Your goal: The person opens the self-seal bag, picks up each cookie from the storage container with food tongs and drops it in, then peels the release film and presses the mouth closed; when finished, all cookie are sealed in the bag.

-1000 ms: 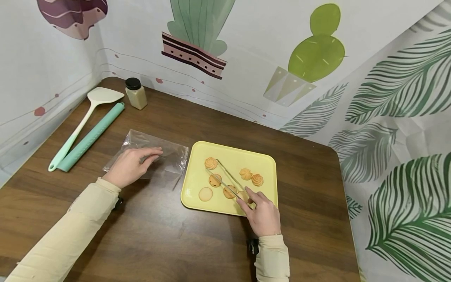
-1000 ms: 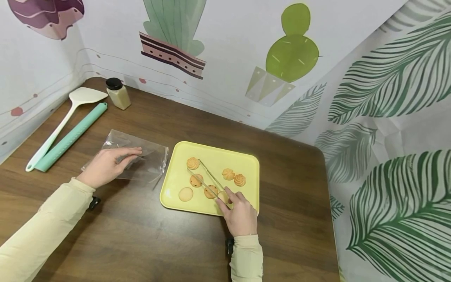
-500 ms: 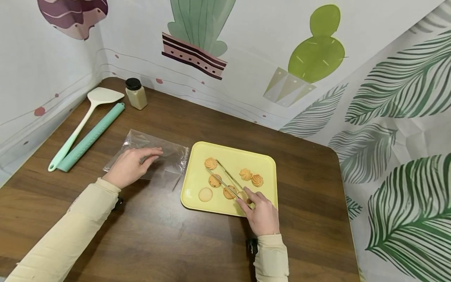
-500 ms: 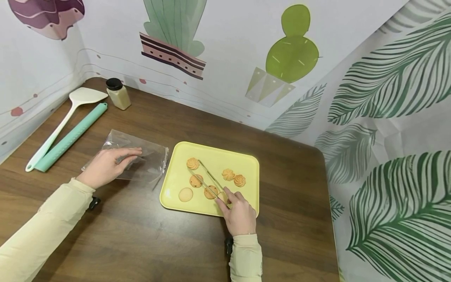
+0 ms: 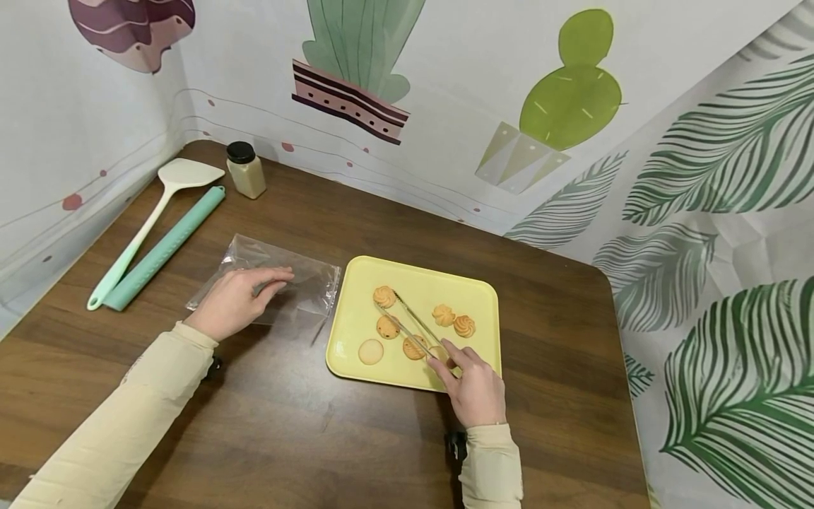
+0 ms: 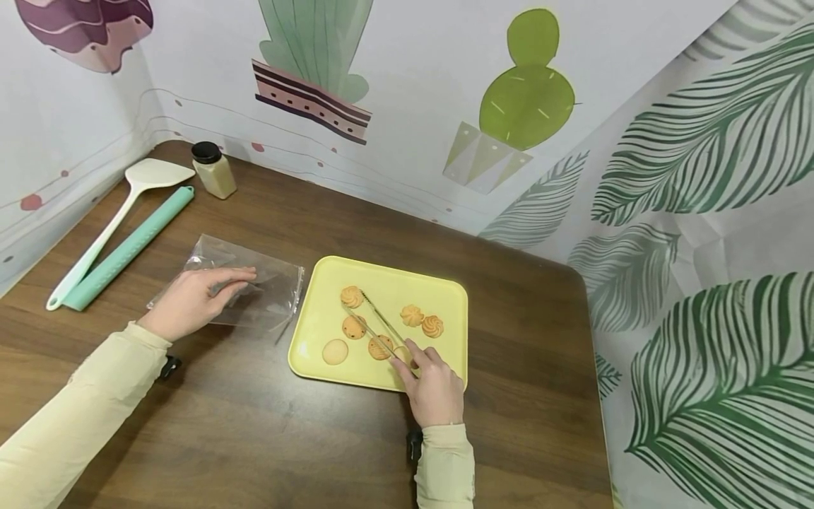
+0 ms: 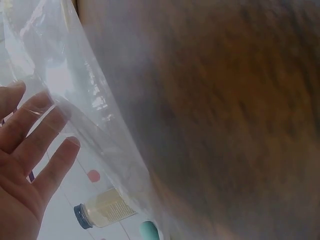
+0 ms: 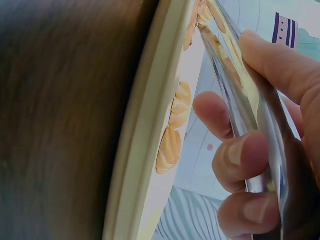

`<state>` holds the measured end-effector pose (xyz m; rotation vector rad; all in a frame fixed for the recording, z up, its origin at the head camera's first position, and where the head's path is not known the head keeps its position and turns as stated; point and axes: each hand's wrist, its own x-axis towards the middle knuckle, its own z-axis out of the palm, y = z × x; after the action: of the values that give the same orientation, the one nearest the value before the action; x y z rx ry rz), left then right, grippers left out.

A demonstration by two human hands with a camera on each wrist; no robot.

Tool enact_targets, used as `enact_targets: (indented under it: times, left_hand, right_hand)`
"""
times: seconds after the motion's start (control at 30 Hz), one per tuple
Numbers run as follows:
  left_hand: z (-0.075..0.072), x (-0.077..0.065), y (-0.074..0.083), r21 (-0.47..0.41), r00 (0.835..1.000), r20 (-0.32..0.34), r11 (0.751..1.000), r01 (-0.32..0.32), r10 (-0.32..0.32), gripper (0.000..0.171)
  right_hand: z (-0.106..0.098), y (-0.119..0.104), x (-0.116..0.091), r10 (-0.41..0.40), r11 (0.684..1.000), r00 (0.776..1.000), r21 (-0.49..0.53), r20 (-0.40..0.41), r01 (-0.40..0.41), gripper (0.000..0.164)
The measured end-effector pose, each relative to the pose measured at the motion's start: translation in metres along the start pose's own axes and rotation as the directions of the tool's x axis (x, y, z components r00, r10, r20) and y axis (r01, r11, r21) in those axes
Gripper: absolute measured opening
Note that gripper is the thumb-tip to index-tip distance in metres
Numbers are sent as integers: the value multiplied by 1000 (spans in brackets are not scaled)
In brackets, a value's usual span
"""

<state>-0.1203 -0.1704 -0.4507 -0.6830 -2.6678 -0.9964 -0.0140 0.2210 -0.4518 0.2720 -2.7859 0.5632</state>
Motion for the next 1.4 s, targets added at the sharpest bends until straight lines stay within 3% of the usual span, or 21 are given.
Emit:
enact_targets:
  times: [0.57, 1.0, 1.4]
  left_hand:
    - [1, -1, 0, -7, 1000, 8, 1000, 12, -12, 25]
    - [-2, -1, 2, -4, 1000, 18, 1000, 1, -1, 25]
    - [0, -1, 3, 4, 1000, 13, 1000, -4, 4, 25]
  right_hand:
    - [-3, 1, -1, -26, 1000, 998, 2, -61, 26, 40]
    - [-6, -15, 4, -146, 987, 977, 44, -154, 154, 39]
    - [5, -42, 9, -236, 967, 969, 75, -78, 242, 41]
